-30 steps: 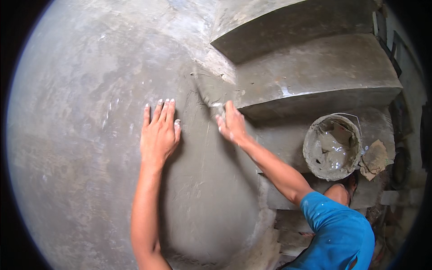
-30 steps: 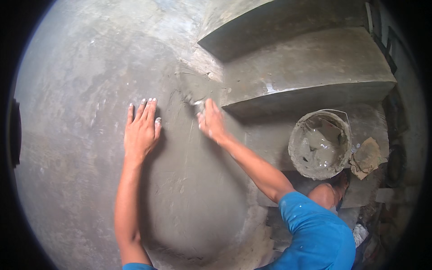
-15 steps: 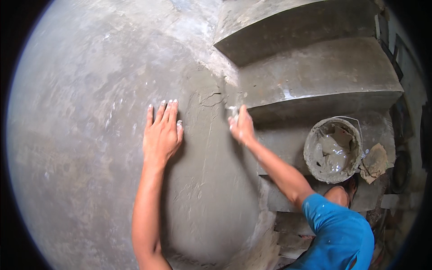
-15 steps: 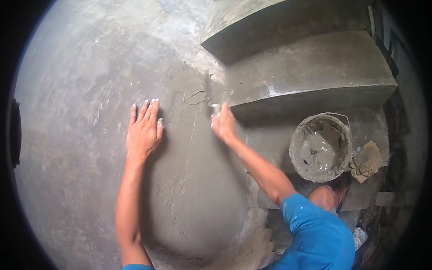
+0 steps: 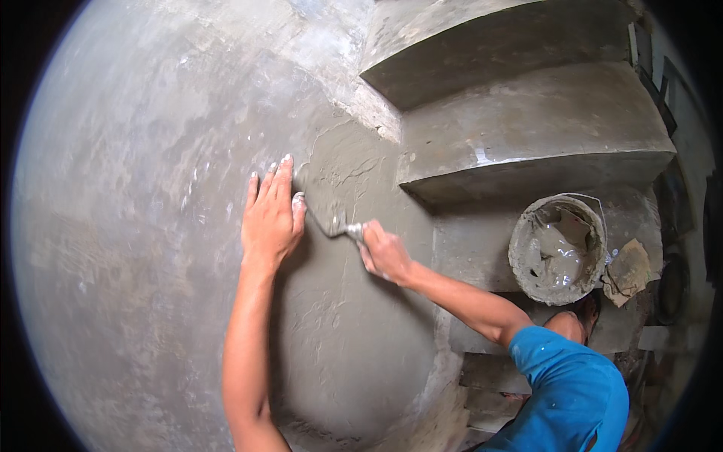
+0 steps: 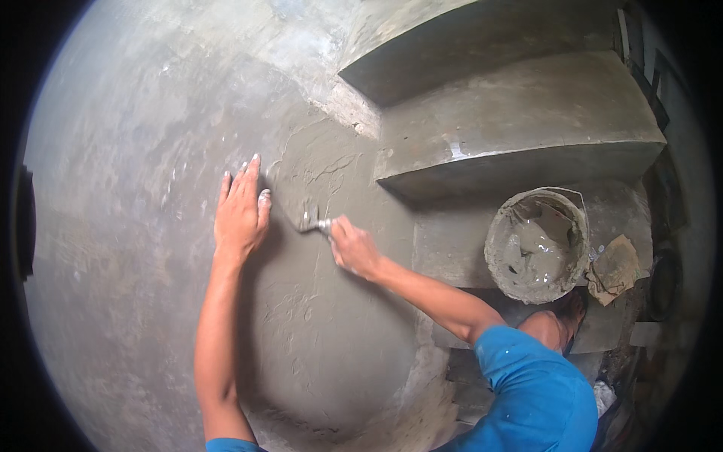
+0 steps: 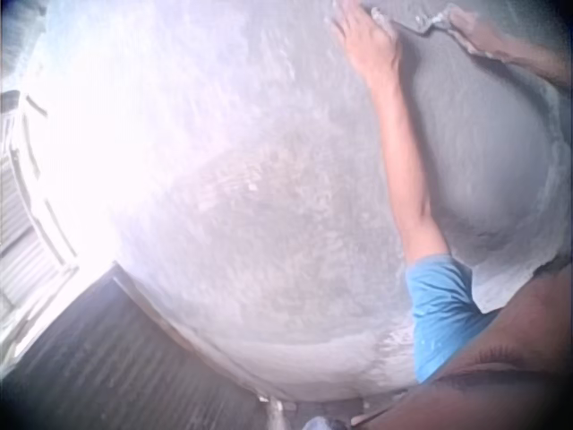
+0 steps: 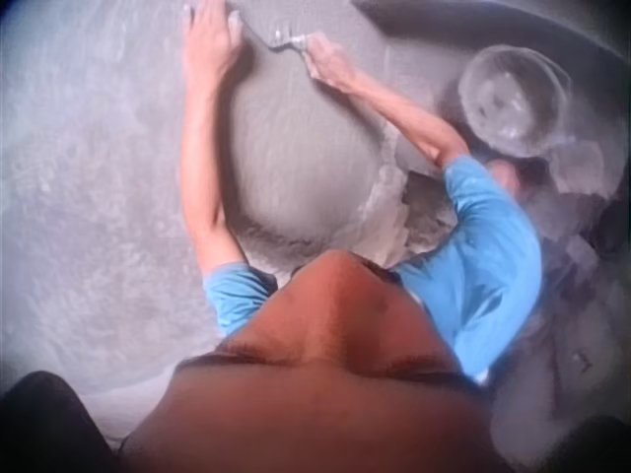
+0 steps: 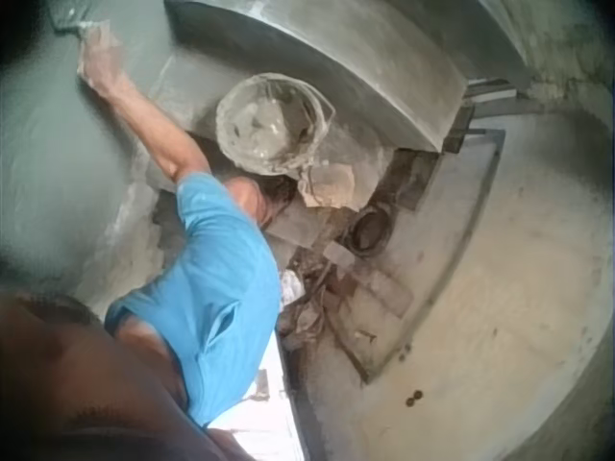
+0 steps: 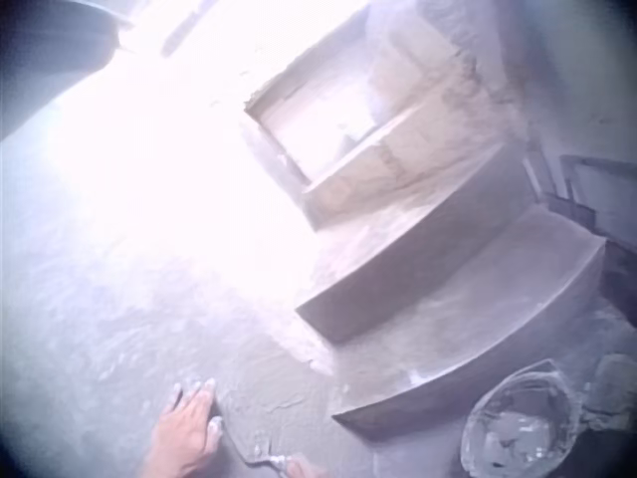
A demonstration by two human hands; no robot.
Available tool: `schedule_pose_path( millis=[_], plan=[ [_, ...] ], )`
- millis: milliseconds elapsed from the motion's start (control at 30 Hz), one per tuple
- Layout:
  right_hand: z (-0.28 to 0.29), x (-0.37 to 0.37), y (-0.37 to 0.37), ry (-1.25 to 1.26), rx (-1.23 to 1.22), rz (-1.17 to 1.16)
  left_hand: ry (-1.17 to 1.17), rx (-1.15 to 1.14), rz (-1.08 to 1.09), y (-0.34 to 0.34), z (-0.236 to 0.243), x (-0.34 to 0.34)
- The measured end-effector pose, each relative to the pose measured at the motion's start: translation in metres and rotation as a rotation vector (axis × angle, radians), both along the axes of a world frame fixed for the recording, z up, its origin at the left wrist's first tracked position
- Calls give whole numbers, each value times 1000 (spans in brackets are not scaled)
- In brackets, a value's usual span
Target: The person scoops cement from a bucket with a trowel and applies it to a curved wall beside a spiral staircase. They repeatedly smooth the surface with the trowel, working along the wall's curve.
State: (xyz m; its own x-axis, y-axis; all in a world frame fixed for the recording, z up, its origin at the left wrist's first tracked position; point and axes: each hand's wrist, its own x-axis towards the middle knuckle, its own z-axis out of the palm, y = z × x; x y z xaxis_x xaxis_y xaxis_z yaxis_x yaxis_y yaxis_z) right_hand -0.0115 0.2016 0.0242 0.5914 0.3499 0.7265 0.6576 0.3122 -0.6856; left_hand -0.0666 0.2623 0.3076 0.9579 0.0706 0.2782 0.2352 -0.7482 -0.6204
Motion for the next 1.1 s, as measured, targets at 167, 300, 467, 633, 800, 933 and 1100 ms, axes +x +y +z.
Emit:
schedule_pose_path(
  millis=[167,300,467,633,800,933,1100],
  plan=[
    [-36,7,-11,-43,70,-49,-103,-200,-92,-2,12,-2],
    [-41,75,25,523,-58,-157,-124,-223,-118,-4,10,-3],
    [-34,65,26,470,-152,-90,-128,-262,-109,-3,9,-4],
    [-29,-12,-17,59,-46,98,-152,-299,-135,-2,9,-2],
    [-5,56,11,247,52,-75,-176,-319,-157,-3,11,-4],
    [21,166,43,540,-18,-43,-158,-329,-157,-2,11,-5],
    [25,161,29,164,-121,-1,-172,-341,-168,1,9,-4]
  ],
)
